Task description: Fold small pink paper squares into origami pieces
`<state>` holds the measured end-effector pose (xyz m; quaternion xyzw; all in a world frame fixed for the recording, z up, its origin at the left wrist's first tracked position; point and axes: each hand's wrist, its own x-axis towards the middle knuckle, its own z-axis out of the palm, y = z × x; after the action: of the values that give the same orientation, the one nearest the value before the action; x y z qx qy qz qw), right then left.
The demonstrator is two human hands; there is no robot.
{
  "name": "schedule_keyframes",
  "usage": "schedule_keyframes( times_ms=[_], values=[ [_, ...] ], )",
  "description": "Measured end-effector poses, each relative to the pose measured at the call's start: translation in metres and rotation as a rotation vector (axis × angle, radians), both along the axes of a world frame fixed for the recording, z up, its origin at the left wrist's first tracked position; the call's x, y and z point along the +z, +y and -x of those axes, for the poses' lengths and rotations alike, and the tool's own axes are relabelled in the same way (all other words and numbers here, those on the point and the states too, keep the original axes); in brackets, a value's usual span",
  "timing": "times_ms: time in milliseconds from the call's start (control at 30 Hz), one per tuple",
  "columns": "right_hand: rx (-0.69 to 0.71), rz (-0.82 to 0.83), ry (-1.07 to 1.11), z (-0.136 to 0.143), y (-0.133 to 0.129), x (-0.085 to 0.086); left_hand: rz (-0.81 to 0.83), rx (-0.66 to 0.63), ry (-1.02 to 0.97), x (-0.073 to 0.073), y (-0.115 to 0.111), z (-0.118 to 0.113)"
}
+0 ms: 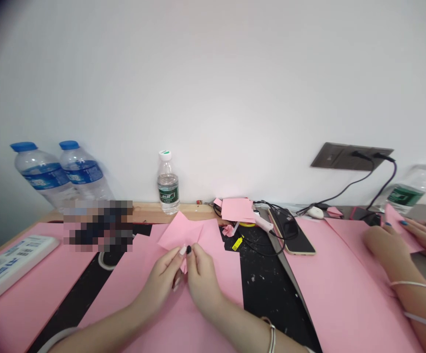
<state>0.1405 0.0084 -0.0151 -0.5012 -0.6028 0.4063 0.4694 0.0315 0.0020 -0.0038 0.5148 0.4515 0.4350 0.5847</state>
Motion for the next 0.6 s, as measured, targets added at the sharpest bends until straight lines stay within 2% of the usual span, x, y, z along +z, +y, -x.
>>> schedule_keyframes(
  times_ms=[67, 133, 267, 400, 500, 600],
  values=[
    [0.006, 0.013, 0.036, -0.004, 0.004, -0.001, -0.010, -0.095, 0.009, 0.002, 0.002, 0.004],
    [0.011, 0.029, 0.081, -0.007, 0.008, -0.003, -0.087, -0.196, 0.065, 0.005, 0.005, 0.009],
    [0.055, 0.073, 0.183, -0.009, 0.011, -0.004, -0.252, -0.311, 0.281, 0.010, 0.010, 0.021],
    [0.047, 0.033, 0.121, -0.009, 0.011, -0.003, -0.439, -0.348, 0.557, 0.010, 0.015, 0.030],
    [0.038, 0.010, 0.018, -0.011, 0.011, 0.000, -0.555, -0.381, 0.743, 0.005, 0.018, 0.035],
    [0.012, 0.008, -0.046, -0.012, 0.011, 0.002, -0.649, -0.363, 0.843, -0.001, 0.022, 0.039]
  ],
)
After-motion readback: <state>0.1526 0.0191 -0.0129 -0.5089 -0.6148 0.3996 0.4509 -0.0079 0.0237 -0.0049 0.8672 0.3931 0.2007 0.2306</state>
